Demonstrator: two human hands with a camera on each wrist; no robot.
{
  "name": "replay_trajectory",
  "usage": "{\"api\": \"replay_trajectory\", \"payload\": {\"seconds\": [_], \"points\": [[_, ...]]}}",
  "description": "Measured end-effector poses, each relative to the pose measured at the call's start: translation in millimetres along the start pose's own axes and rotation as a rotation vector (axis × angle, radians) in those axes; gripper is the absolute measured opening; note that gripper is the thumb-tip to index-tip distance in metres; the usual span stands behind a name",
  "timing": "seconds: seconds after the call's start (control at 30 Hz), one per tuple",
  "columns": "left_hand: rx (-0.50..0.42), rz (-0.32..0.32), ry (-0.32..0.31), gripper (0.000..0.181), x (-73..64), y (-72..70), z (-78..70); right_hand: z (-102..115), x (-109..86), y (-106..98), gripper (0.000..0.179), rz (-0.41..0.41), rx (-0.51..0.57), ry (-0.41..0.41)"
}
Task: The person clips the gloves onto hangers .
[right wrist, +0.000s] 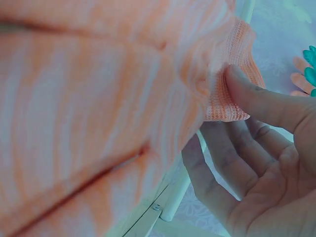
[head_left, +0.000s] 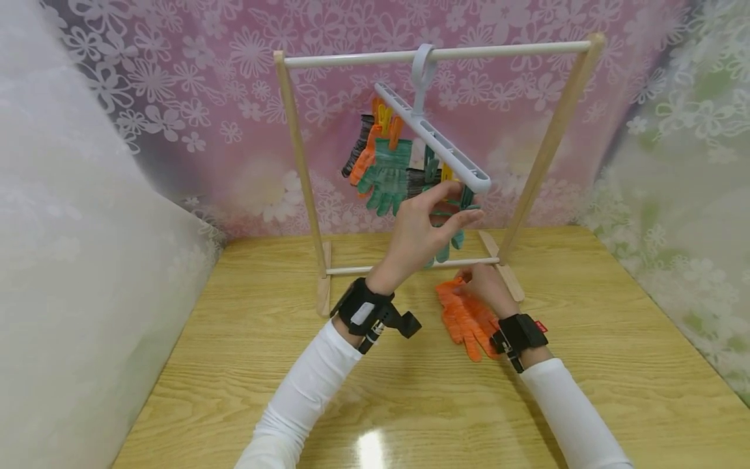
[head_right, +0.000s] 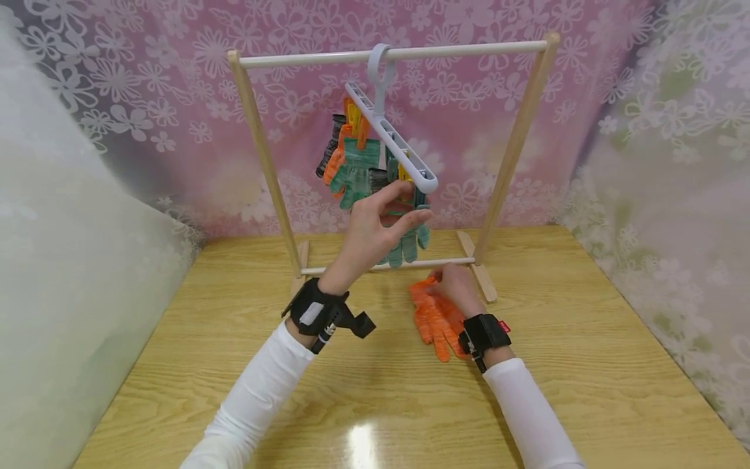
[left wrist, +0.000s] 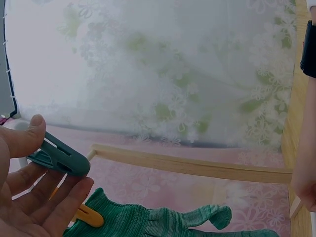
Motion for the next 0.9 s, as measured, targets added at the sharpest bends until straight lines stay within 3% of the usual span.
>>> {"api": "replay_trajectory", "payload": {"seconds": [0.17,0.43,0.73,0.9], "points": [[0.004,0.009,-0.017,0.031,-0.2,1.2,0.8,11.1,-3.5,-6.2,0.024,-0.044,0.005,-0.078],[0.033,-0.002,0.0,0.039,0.7,2.2,-1.1,31.3,-16.6,-22.0,0.021,-0.096,0.118,-0.195],[0.028,0.013,-0.046,0.039,1.6,3.4,0.5,64.8,-38.8,-47.2,0.017,-0.183,0.117,-0.319],[0.005,0.009,-0.038,0.038,2.0,3.0,1.3,75.7,-47.1,-59.2,0.015,-0.218,0.15,-0.364]]}}
Point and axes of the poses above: each hand's wrist, its own x-axis towards the middle knuckle, its own y-axis out of the palm, z = x × y, the point moved 9 cm from there along x, towards the middle knuckle, and after that the axes turned 7 degrees about -y, right-handed, at the moved point
